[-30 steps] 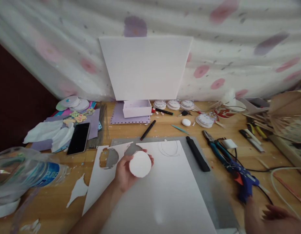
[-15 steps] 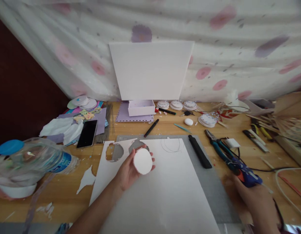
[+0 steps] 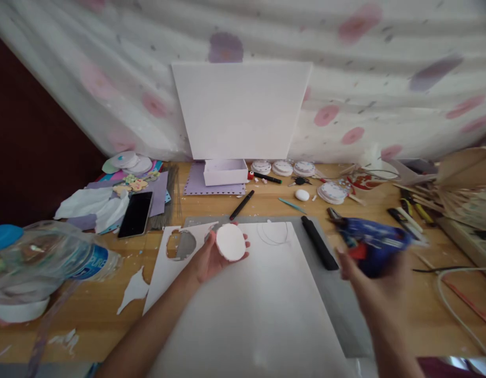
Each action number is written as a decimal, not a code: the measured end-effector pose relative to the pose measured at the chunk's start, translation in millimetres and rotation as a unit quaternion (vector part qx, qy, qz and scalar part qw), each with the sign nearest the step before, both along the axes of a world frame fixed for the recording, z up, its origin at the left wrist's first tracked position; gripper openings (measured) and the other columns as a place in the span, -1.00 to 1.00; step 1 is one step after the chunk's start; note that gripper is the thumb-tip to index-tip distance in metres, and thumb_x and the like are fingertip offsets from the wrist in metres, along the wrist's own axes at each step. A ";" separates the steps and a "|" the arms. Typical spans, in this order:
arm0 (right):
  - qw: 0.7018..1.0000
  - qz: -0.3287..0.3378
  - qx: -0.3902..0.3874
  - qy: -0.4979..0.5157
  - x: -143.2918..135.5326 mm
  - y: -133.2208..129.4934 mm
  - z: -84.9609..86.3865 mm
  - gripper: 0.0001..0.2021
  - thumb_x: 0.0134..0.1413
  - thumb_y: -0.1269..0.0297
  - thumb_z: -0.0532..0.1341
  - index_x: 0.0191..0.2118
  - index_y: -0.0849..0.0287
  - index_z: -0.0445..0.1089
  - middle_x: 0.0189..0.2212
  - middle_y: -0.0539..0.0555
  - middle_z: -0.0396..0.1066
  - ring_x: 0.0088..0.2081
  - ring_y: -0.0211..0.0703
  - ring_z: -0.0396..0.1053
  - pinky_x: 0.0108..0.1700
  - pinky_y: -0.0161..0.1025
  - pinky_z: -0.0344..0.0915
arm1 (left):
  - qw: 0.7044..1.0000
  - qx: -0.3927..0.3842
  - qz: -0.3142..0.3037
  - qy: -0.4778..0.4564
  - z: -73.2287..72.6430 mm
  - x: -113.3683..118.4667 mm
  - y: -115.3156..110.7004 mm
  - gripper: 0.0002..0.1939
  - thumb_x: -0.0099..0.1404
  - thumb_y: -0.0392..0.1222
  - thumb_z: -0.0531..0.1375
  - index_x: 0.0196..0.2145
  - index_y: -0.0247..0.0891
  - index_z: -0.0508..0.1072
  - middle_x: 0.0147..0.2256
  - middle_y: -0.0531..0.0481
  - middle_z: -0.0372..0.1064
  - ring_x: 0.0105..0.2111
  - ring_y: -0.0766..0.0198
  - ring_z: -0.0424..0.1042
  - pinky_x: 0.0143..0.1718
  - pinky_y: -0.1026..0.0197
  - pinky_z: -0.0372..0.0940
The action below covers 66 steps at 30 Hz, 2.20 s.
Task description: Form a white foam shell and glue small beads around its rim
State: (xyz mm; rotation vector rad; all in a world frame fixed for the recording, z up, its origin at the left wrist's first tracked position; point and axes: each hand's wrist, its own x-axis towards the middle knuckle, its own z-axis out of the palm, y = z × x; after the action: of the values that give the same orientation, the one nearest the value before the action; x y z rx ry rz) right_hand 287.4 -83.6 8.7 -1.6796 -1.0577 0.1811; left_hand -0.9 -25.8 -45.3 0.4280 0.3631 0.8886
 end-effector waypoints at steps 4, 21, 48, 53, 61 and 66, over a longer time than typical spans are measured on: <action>0.995 0.095 -0.008 0.012 -70.3 33.4 -15.0 -0.71 -0.18 0.14 0.31 -0.36 0.13 0.24 -0.57 -0.10 0.22 -0.59 -0.33 0.18 -0.53 -0.35 0.20 | 0.999 0.024 0.019 0.013 -11.0 -0.6 8.2 -0.34 0.09 0.14 0.28 0.08 -0.19 0.30 0.01 -0.24 0.35 0.02 -0.07 0.34 0.04 -0.14 0.21; 0.989 0.118 -0.007 -0.090 -93.0 36.1 -62.3 -0.81 -0.11 0.27 0.22 -0.47 0.10 0.13 -0.71 -0.16 0.17 -0.72 -0.38 0.07 -0.65 -0.39 0.09 | 0.993 0.056 0.012 0.102 -9.1 5.7 15.1 -0.25 -0.09 0.12 0.39 0.04 -0.15 0.32 -0.03 -0.21 0.34 -0.20 -0.01 0.45 -0.17 0.01 0.29; 0.979 0.137 0.002 -0.154 -88.0 36.5 -66.0 -0.88 -0.11 0.30 0.16 -0.46 0.09 0.15 -0.72 -0.15 0.16 -0.72 -0.34 0.08 -0.65 -0.36 0.07 | 0.989 0.071 0.008 0.130 -3.9 4.6 14.1 -0.25 -0.10 0.08 0.40 0.04 -0.15 0.33 -0.04 -0.21 0.33 -0.20 0.02 0.41 -0.19 0.06 0.27; 0.975 0.141 -0.002 -0.169 -88.0 36.1 -66.6 -0.89 -0.09 0.30 0.15 -0.46 0.09 0.14 -0.73 -0.17 0.14 -0.73 -0.35 0.08 -0.66 -0.38 0.05 | 0.990 0.069 0.008 0.124 -7.1 5.0 15.5 -0.25 -0.12 0.08 0.41 0.03 -0.15 0.33 -0.06 -0.18 0.33 -0.17 0.00 0.41 -0.16 0.04 0.28; 0.965 0.162 0.040 -0.203 -84.6 36.9 -66.0 -0.87 -0.07 0.35 0.15 -0.45 0.10 0.12 -0.71 -0.18 0.13 -0.72 -0.37 0.08 -0.65 -0.39 0.06 | 0.991 0.070 0.003 0.111 -8.0 5.4 16.0 -0.26 -0.13 0.07 0.42 0.01 -0.13 0.34 -0.08 -0.12 0.34 -0.11 0.05 0.37 -0.10 0.03 0.29; 0.960 0.169 0.043 -0.219 -84.3 37.1 -64.7 -0.86 -0.07 0.36 0.15 -0.45 0.10 0.10 -0.71 -0.18 0.12 -0.73 -0.37 0.08 -0.66 -0.40 0.04 | 0.991 0.074 0.007 0.111 -9.2 5.1 15.6 -0.26 -0.11 0.07 0.41 0.02 -0.14 0.33 -0.07 -0.14 0.33 -0.11 0.05 0.37 -0.11 0.04 0.30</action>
State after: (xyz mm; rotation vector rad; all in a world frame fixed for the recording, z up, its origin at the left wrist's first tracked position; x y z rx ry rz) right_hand 203.1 -46.5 -55.9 -1.4821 -1.6616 -0.0228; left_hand 4.2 -10.2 -54.5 0.6649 0.5075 0.8858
